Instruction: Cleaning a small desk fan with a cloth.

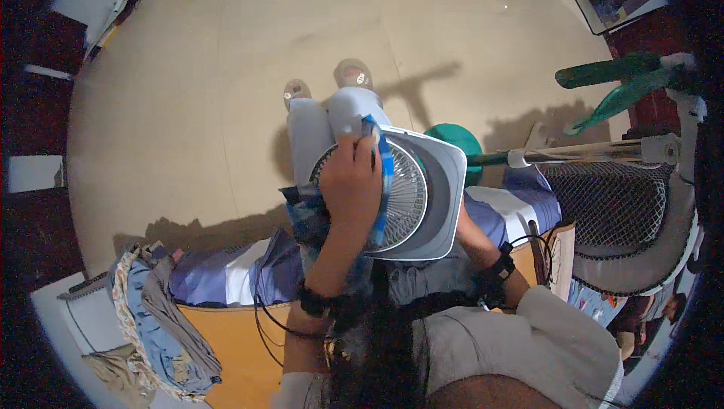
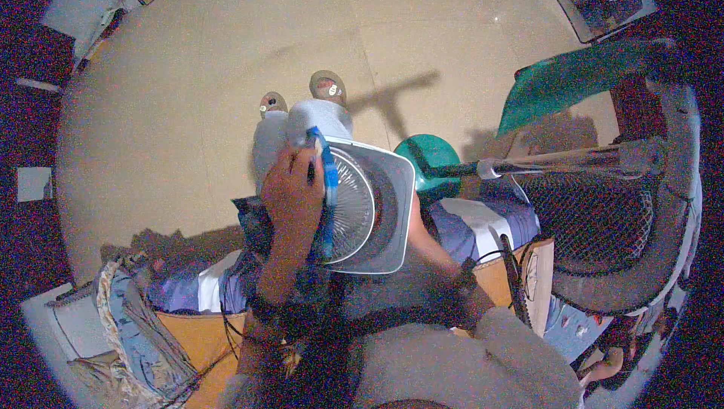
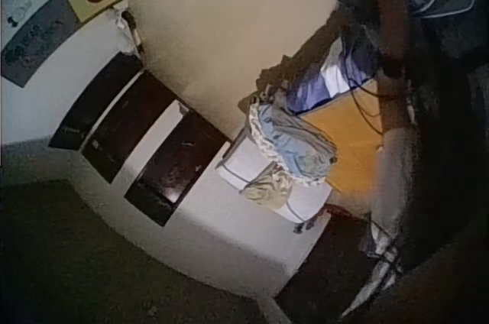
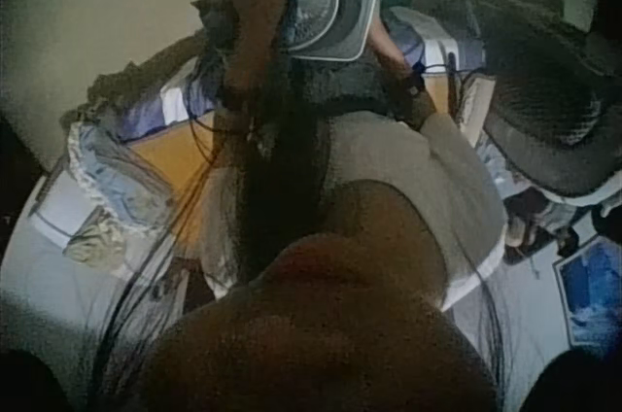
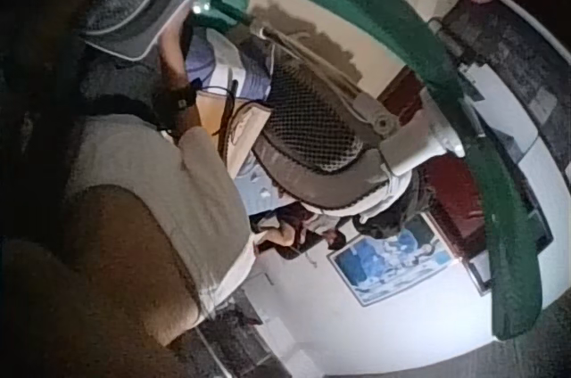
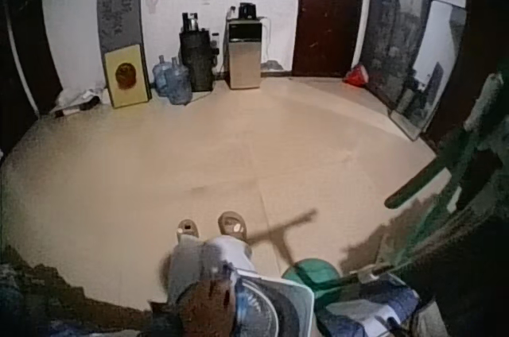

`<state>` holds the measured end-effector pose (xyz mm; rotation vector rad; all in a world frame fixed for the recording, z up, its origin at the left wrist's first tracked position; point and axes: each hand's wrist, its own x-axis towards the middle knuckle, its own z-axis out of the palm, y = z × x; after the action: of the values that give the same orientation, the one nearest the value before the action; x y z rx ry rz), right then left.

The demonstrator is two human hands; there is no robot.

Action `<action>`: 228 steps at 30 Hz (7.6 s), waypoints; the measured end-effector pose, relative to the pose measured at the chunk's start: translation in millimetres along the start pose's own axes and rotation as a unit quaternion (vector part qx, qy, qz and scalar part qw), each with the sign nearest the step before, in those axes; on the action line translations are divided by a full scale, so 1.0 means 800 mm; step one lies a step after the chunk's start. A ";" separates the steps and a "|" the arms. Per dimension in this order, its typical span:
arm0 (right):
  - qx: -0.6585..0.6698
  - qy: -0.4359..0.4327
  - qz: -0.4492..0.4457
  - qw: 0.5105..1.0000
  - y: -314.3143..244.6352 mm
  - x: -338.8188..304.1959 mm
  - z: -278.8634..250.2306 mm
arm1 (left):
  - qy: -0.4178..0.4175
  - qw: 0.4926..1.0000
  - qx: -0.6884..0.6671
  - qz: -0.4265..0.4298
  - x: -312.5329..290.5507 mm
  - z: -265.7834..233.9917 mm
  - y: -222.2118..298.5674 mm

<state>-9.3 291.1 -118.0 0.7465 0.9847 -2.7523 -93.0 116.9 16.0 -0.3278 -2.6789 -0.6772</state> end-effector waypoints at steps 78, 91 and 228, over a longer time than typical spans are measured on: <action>-0.033 0.047 0.030 0.998 -0.017 -0.004 0.049 | -0.026 0.999 -0.016 0.025 -0.083 -0.028 -0.002; -0.031 -0.048 0.010 0.998 -0.010 0.004 0.035 | -0.056 0.996 -0.048 0.047 -0.080 -0.009 0.014; -0.221 0.021 -0.109 0.969 -0.007 0.027 0.029 | -0.124 0.956 -0.021 0.264 -0.072 0.001 0.029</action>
<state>-39.2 282.2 -109.7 0.6535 1.7025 -2.5376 -34.2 129.7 2.3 -1.1549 -2.6170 -0.5493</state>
